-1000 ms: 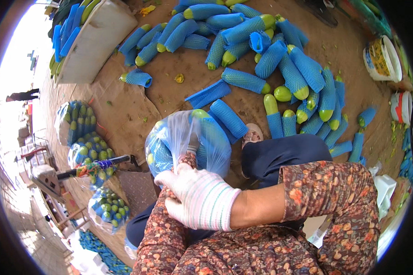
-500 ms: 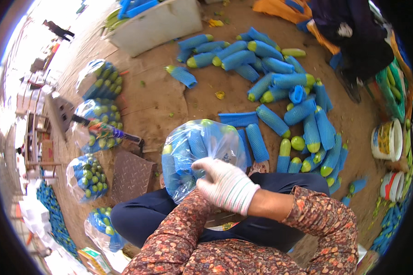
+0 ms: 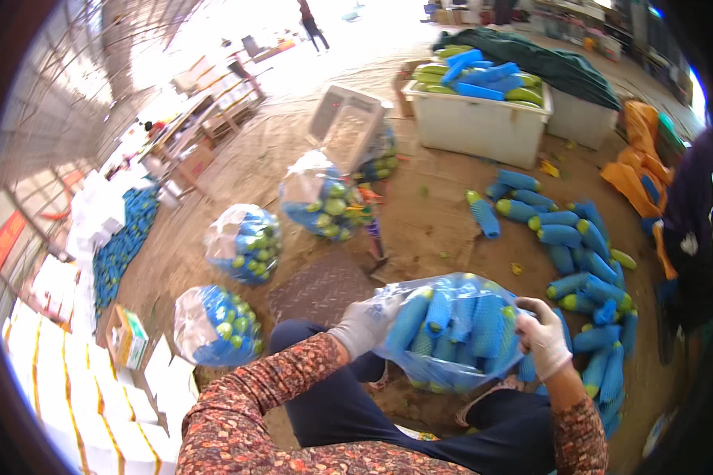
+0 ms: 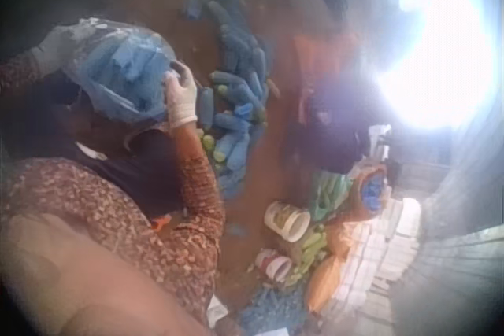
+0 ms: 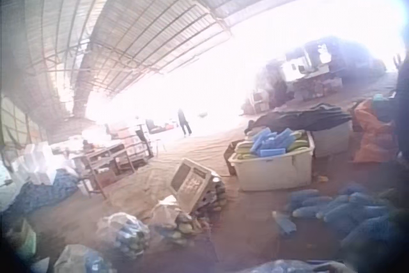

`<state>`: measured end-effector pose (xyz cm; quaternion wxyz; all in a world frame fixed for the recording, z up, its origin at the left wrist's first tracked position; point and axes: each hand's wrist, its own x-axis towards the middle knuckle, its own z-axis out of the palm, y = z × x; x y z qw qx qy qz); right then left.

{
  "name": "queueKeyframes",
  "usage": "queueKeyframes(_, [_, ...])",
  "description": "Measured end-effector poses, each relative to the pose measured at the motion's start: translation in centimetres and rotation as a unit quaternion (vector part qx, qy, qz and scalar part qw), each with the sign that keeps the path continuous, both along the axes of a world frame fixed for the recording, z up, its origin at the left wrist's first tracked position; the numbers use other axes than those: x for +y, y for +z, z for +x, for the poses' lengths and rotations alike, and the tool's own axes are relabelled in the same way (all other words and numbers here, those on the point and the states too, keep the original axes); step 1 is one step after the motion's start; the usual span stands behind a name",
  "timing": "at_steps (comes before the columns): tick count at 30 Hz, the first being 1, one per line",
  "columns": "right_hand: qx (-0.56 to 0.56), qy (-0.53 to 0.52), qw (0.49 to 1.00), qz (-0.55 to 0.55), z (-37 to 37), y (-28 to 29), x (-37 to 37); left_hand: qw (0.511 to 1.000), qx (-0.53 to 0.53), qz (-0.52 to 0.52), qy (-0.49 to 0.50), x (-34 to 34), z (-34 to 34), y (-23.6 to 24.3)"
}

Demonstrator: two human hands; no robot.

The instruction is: The person packs mangoes wrapped in blue foam sleeves into a clear plastic bag. They repeatedly pick up mangoes from the floor, place them into the bag, and adjust the contents. The bag is then weighed on a digital scale and a label is applied.

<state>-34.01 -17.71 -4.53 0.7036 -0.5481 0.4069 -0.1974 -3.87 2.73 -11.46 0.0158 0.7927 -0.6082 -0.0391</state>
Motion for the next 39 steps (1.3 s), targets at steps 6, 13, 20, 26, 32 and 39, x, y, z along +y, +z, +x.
queueKeyframes(6, [-0.022,0.059,0.986,-0.156,-2.4,-6.5,-7.8,0.911,0.292,0.009,0.290,0.2,0.7,4.9])
queueKeyframes(13, [0.473,0.090,0.850,-0.215,-7.3,-30.9,-20.3,0.509,0.845,-0.033,0.160,-2.0,-0.2,4.4])
queueKeyframes(20, [0.659,-0.048,0.728,-0.183,-10.4,-47.8,-10.1,0.497,0.842,0.067,0.200,-3.5,-0.1,6.3])
queueKeyframes(26, [0.279,-0.253,0.926,-0.009,-8.3,-36.7,-16.9,0.568,0.788,0.053,0.232,-3.9,-1.7,6.0])
queueKeyframes(32, [-0.414,0.010,0.811,0.412,-9.6,-11.6,-19.5,0.560,0.781,0.104,0.255,-1.2,-0.4,6.5])
queueKeyframes(39, [-0.578,0.064,0.743,0.331,0.6,2.0,-10.4,0.467,0.849,-0.065,0.238,-1.6,-0.3,6.3])
